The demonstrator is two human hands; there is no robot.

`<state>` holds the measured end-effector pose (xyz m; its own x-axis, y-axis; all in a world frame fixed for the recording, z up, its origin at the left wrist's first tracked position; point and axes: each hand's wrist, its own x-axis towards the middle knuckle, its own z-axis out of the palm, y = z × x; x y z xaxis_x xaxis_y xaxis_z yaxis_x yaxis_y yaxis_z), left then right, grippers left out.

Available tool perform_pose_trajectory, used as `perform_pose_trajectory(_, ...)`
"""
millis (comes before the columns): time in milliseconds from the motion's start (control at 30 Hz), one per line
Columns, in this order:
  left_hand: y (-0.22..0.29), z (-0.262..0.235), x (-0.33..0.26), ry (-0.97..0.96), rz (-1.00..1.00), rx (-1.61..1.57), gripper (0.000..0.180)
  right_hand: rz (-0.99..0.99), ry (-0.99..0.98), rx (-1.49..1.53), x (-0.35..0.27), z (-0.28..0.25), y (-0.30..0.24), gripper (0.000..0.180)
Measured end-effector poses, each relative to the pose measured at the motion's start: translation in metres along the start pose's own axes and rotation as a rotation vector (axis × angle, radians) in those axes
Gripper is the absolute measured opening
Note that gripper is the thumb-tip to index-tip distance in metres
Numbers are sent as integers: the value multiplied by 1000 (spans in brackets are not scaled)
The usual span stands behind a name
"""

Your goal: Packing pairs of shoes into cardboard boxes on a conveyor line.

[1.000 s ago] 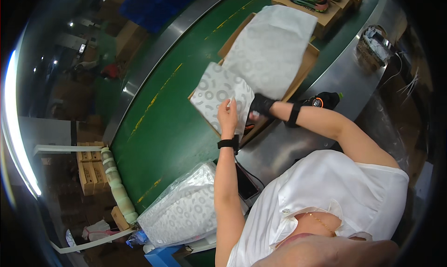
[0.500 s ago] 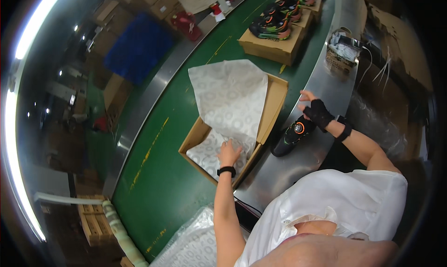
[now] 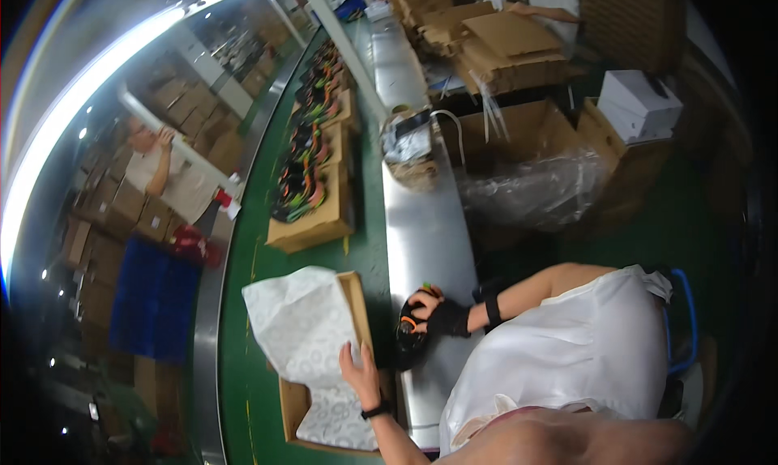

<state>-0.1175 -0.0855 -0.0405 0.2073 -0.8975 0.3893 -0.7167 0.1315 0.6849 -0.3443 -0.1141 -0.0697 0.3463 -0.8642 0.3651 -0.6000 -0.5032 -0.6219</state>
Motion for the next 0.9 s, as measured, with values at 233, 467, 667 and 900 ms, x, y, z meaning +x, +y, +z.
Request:
perform_pose_trajectory(233,66,11,-69,-282,42,37,80,35,-401,284,-2,-33,-2,31)
perform_pose_trajectory(467,83,-13,-73,-92,15,84,68,-397,-578,453,35,-44,-72,26)
perform_pose_trajectory(667,84,-76,-60,276,-526,-320,50,-407,-240,724,62,-75,-87,37)
perform_pose_trajectory(900,43,-98,-37,194,-782,-419,49,-101,-675,507,14,-65,-14,23)
